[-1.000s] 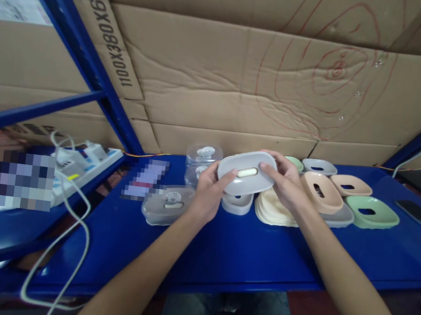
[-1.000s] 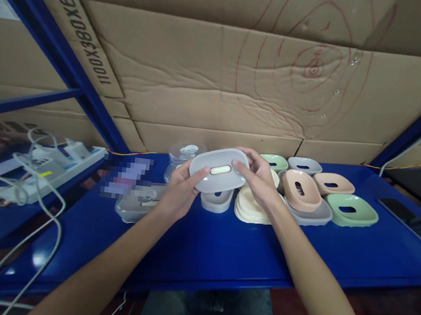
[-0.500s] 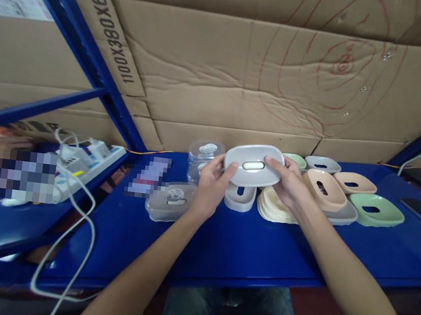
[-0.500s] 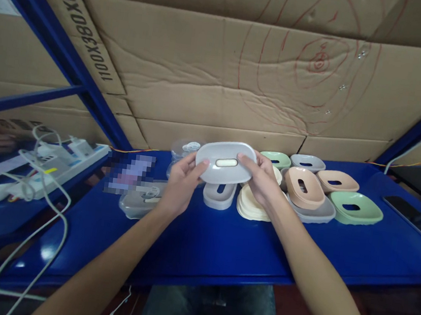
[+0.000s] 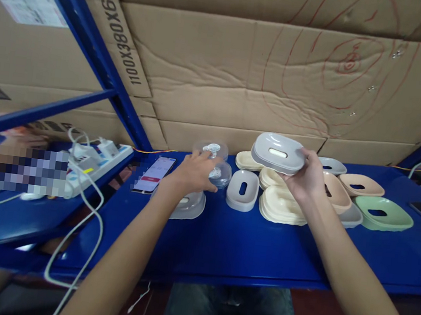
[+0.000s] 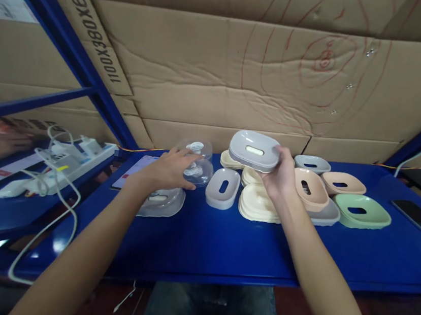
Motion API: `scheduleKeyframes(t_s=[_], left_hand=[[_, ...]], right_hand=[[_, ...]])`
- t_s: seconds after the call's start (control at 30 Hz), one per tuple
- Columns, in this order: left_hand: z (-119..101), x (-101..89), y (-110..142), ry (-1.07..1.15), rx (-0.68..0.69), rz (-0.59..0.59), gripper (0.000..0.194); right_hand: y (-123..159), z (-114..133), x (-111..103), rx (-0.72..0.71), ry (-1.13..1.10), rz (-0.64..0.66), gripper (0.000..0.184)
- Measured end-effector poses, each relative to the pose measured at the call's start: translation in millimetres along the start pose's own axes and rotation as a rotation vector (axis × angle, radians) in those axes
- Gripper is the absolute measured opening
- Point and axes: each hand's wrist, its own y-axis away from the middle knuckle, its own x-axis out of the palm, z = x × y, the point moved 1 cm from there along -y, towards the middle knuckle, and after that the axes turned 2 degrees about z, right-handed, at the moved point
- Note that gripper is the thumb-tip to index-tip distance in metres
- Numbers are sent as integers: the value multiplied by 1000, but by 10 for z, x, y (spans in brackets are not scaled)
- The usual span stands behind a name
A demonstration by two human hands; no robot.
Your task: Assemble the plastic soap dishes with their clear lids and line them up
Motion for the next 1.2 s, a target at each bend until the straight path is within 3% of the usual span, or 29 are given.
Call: scheduleKeyframes(t_s=[0.13,0.5,0.77,0.93,1.03,1.2], left_hand=[[-25,84,-14,-98,-25,121,93],[63,98,-62,-188,-2,91,82],[116,99,-68,-114,14,-14,87],[118,50,-47,-84,10,-184,82],[49,-17,-3,-75,65,-402,80],[-77,-108,101,-1,272,-767,89]], right_hand=[[-13,-39,3,-38,60,77,34],[65,-61,59,-11,117,61,37],[166,-8,192,121,-90,-80,26],[208,-31,246,123,-94,-71,25],[218,-55,250,103,-94,-74,26],[219,-22,243,95,-113,-119,28]])
